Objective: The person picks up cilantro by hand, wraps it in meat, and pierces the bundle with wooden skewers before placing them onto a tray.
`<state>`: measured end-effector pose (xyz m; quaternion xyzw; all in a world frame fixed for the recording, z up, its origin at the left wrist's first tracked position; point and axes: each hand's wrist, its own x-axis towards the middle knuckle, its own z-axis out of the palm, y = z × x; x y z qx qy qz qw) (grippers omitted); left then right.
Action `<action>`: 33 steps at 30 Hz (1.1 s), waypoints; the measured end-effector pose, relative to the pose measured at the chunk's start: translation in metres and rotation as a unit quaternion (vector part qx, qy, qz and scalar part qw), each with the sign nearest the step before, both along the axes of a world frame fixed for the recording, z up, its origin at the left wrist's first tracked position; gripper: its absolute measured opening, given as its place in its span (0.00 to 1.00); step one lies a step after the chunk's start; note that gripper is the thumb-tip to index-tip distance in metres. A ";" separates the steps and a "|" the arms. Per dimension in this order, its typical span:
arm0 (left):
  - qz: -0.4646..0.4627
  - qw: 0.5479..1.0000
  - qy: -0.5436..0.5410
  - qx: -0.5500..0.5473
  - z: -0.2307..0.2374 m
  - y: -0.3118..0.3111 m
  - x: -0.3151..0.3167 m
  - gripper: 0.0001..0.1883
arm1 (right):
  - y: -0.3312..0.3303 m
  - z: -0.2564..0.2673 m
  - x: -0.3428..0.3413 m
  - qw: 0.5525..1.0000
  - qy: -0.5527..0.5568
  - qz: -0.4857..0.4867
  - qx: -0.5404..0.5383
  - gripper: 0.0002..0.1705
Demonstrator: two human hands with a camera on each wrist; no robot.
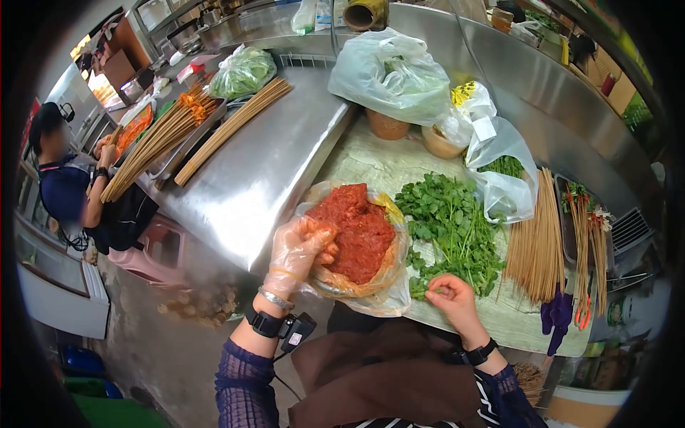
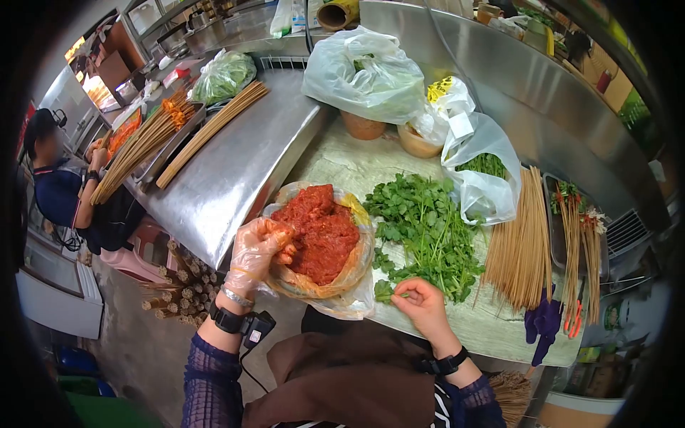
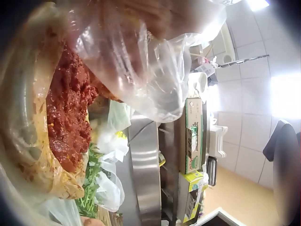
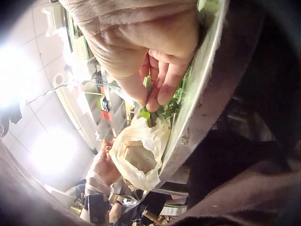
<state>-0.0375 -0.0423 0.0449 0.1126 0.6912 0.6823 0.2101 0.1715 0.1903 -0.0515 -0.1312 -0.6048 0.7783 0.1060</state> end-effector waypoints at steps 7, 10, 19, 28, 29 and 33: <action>-0.036 0.999 -0.012 0.008 0.002 0.002 -0.001 0.10 | 0.000 0.000 0.001 1.000 0.008 0.002 -0.008 0.10; -0.051 0.997 0.057 -0.007 -0.007 0.002 -0.004 0.11 | 0.000 0.001 0.001 1.000 0.012 0.005 -0.013 0.09; -0.096 0.977 0.185 0.033 0.010 0.012 0.000 0.12 | 0.002 0.001 0.003 0.999 0.030 0.020 -0.023 0.09; -0.035 0.984 0.173 0.000 0.004 0.019 0.011 0.10 | -0.004 0.046 0.001 0.993 0.049 0.049 0.091 0.07; -0.021 0.991 0.130 0.001 -0.005 0.020 0.012 0.10 | -0.003 0.059 -0.002 0.988 0.054 0.057 0.137 0.07; 0.014 0.994 -0.017 0.104 -0.030 0.026 0.026 0.11 | -0.004 0.104 -0.015 0.962 0.073 0.102 0.244 0.06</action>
